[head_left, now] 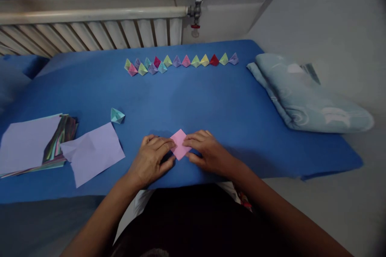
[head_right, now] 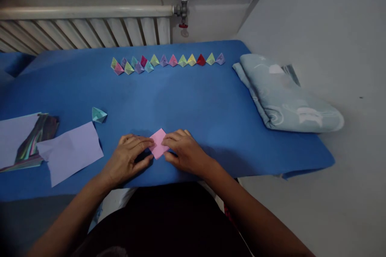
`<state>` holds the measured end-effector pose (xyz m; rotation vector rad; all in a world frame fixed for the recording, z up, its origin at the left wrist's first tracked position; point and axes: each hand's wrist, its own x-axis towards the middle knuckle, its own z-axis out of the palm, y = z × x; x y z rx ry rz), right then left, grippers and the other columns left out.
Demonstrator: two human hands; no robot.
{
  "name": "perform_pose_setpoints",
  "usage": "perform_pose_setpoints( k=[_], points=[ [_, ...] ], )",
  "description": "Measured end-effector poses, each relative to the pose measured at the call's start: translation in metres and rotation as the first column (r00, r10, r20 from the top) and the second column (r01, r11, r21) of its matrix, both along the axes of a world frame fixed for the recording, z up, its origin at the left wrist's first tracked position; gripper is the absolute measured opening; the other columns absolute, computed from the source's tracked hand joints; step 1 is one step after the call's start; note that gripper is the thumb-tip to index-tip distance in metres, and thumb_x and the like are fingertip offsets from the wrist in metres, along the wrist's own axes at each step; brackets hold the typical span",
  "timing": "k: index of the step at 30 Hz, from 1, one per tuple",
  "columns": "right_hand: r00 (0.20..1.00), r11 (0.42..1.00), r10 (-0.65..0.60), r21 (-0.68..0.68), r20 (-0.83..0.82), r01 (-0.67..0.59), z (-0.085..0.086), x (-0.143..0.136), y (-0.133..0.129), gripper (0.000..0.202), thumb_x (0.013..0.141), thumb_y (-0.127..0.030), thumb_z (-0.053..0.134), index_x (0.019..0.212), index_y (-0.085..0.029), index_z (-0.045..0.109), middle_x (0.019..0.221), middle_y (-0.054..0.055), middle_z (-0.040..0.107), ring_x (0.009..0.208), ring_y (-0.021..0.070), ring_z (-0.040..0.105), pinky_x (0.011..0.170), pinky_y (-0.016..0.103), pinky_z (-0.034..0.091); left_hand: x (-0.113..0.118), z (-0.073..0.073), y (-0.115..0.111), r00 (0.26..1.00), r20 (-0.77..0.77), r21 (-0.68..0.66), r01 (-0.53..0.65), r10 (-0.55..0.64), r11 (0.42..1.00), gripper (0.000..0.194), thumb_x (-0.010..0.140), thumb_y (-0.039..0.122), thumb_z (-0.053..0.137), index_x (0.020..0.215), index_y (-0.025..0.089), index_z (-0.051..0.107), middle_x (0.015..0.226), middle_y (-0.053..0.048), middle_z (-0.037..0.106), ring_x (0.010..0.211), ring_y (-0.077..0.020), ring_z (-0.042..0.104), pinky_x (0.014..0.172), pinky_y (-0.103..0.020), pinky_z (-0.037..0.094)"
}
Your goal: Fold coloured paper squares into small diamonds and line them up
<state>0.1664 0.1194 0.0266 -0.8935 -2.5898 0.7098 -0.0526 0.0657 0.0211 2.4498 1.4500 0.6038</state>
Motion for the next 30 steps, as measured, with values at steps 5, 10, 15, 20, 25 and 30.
perform_pose_setpoints(
  k=[5, 10, 15, 20, 25, 30],
  points=[
    [1.000, 1.000, 0.006, -0.022, -0.021, -0.006, -0.0009, 0.0001, 0.0019, 0.024, 0.083, -0.016, 0.055, 0.104, -0.019, 0.065, 0.109, 0.006, 0.067, 0.097, 0.0210, 0.055, 0.087, 0.037, 0.035, -0.0023, -0.0018, 0.0029, 1.000, 0.002, 0.005, 0.013, -0.013, 1.000, 0.022, 0.089, 0.028, 0.054, 0.109, 0.022, 0.060, 0.111, -0.005, 0.069, 0.099, -0.0197, 0.060, 0.093, -0.041, 0.035],
    [1.000, 1.000, -0.018, -0.008, -0.002, 0.018, -0.0016, -0.0020, 0.0012, 0.024, 0.080, -0.017, 0.060, 0.103, -0.018, 0.066, 0.108, 0.006, 0.067, 0.097, 0.0217, 0.055, 0.086, 0.037, 0.035, -0.0040, -0.0030, 0.0032, 1.000, -0.010, -0.008, 0.029, -0.029, 1.000, 0.029, 0.085, 0.032, 0.059, 0.112, 0.021, 0.058, 0.114, -0.007, 0.067, 0.102, -0.0220, 0.059, 0.092, -0.041, 0.035],
    [0.999, 1.000, -0.025, -0.014, -0.026, 0.025, -0.0055, -0.0020, 0.0019, 0.020, 0.082, -0.019, 0.059, 0.101, -0.018, 0.066, 0.106, 0.005, 0.068, 0.095, 0.0200, 0.055, 0.086, 0.036, 0.035, -0.0043, -0.0021, 0.0062, 1.000, 0.009, -0.002, 0.026, -0.026, 1.000, 0.022, 0.090, 0.032, 0.054, 0.107, 0.021, 0.060, 0.110, -0.006, 0.069, 0.097, -0.0201, 0.061, 0.090, -0.040, 0.036],
    [1.000, 0.999, 0.000, -0.041, -0.024, -0.001, -0.0032, -0.0002, 0.0034, 0.021, 0.083, -0.021, 0.058, 0.103, -0.019, 0.065, 0.104, 0.005, 0.067, 0.094, 0.0201, 0.054, 0.085, 0.036, 0.035, -0.0025, -0.0006, 0.0086, 1.000, 0.029, 0.010, 0.006, -0.007, 1.000, 0.019, 0.092, 0.030, 0.051, 0.104, 0.022, 0.063, 0.106, -0.005, 0.071, 0.092, -0.0184, 0.062, 0.089, -0.039, 0.038],
    [0.998, 0.998, -0.058, -0.032, -0.023, 0.057, -0.0052, -0.0030, 0.0020, 0.021, 0.083, -0.027, 0.059, 0.102, -0.018, 0.064, 0.100, 0.007, 0.068, 0.092, 0.0217, 0.054, 0.084, 0.037, 0.035, 0.0005, -0.0035, 0.0093, 0.998, 0.055, 0.044, -0.022, 0.019, 0.999, 0.016, 0.093, 0.027, 0.050, 0.100, 0.022, 0.064, 0.100, -0.003, 0.072, 0.090, -0.0170, 0.063, 0.087, -0.037, 0.040],
    [0.998, 0.997, -0.069, -0.018, -0.013, 0.069, -0.0076, -0.0048, 0.0016, 0.017, 0.085, -0.021, 0.053, 0.097, -0.018, 0.064, 0.096, 0.007, 0.067, 0.088, 0.0208, 0.054, 0.082, 0.036, 0.035, 0.0007, -0.0056, 0.0098, 0.997, 0.073, 0.046, -0.040, 0.036, 0.998, 0.018, 0.093, 0.031, 0.050, 0.097, 0.022, 0.065, 0.099, -0.003, 0.072, 0.089, -0.0169, 0.064, 0.089, -0.038, 0.040]
  ],
)
